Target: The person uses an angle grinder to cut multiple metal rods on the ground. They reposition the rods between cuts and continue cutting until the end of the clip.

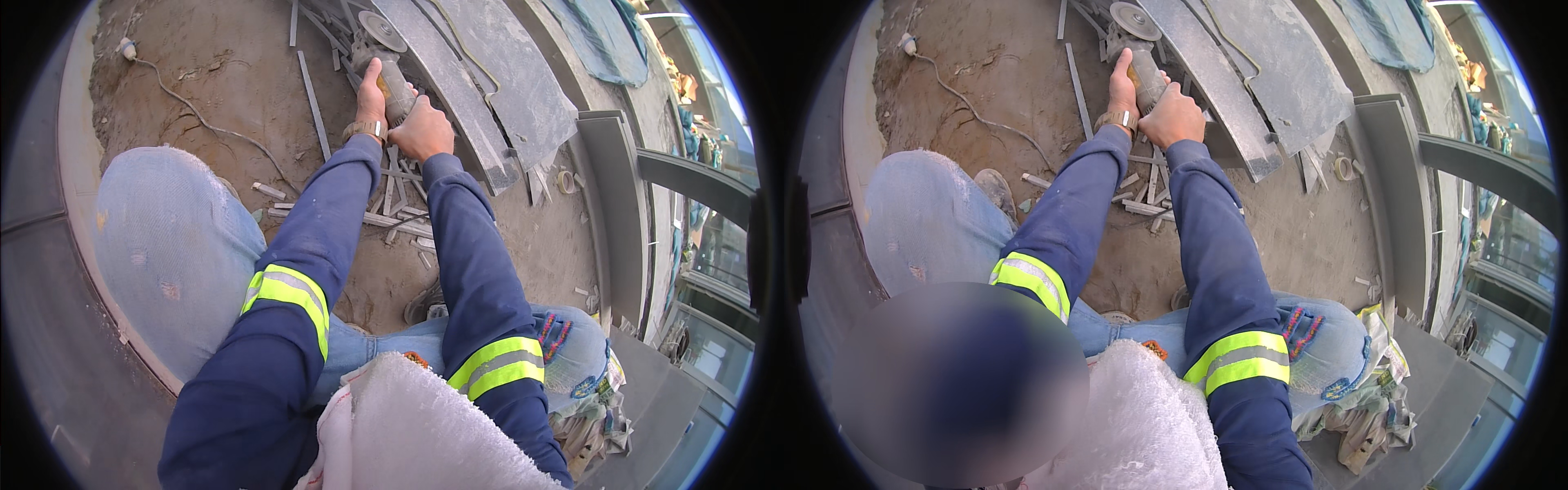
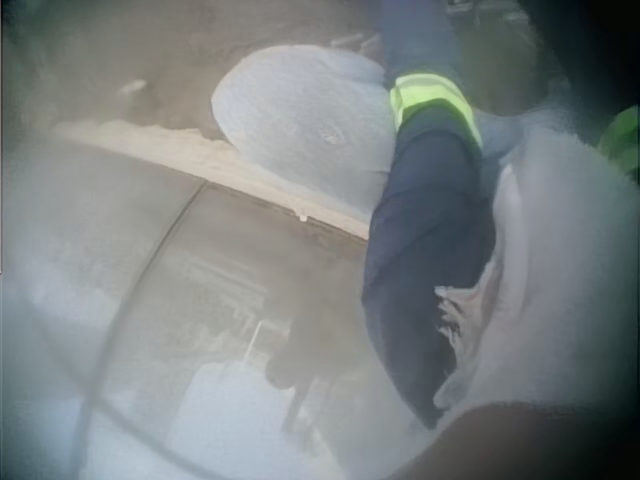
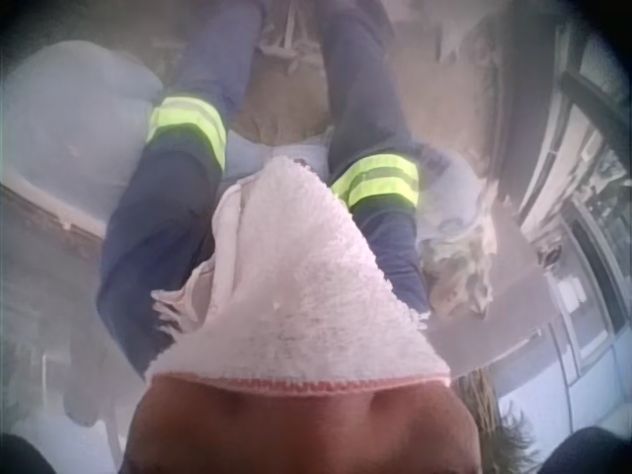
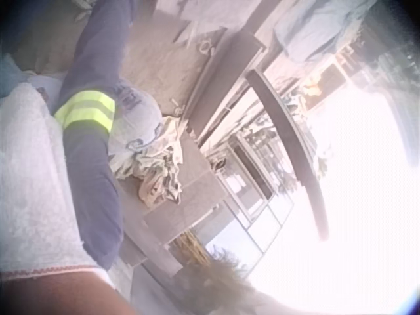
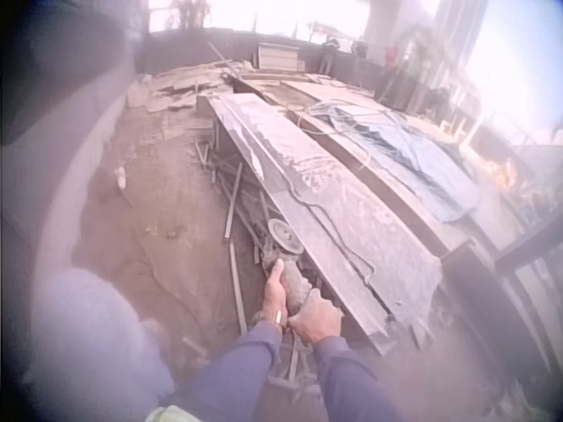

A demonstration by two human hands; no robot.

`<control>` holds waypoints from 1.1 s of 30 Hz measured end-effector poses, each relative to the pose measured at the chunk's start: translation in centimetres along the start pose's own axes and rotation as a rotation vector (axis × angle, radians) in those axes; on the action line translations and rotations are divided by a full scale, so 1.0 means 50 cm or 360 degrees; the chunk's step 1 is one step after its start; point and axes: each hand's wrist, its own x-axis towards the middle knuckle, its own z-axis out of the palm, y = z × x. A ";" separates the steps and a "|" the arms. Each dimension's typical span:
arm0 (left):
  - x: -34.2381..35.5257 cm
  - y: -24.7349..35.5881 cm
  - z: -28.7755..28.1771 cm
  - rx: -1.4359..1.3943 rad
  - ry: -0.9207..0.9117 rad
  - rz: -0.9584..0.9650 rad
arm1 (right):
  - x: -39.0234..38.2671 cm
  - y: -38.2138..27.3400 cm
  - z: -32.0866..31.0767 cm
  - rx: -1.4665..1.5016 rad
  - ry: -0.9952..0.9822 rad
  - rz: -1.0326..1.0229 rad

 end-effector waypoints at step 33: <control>-0.002 -0.005 0.002 0.0076 0.0014 0.0029 | 0.014 0.003 0.001 -0.0050 -0.0014 0.0057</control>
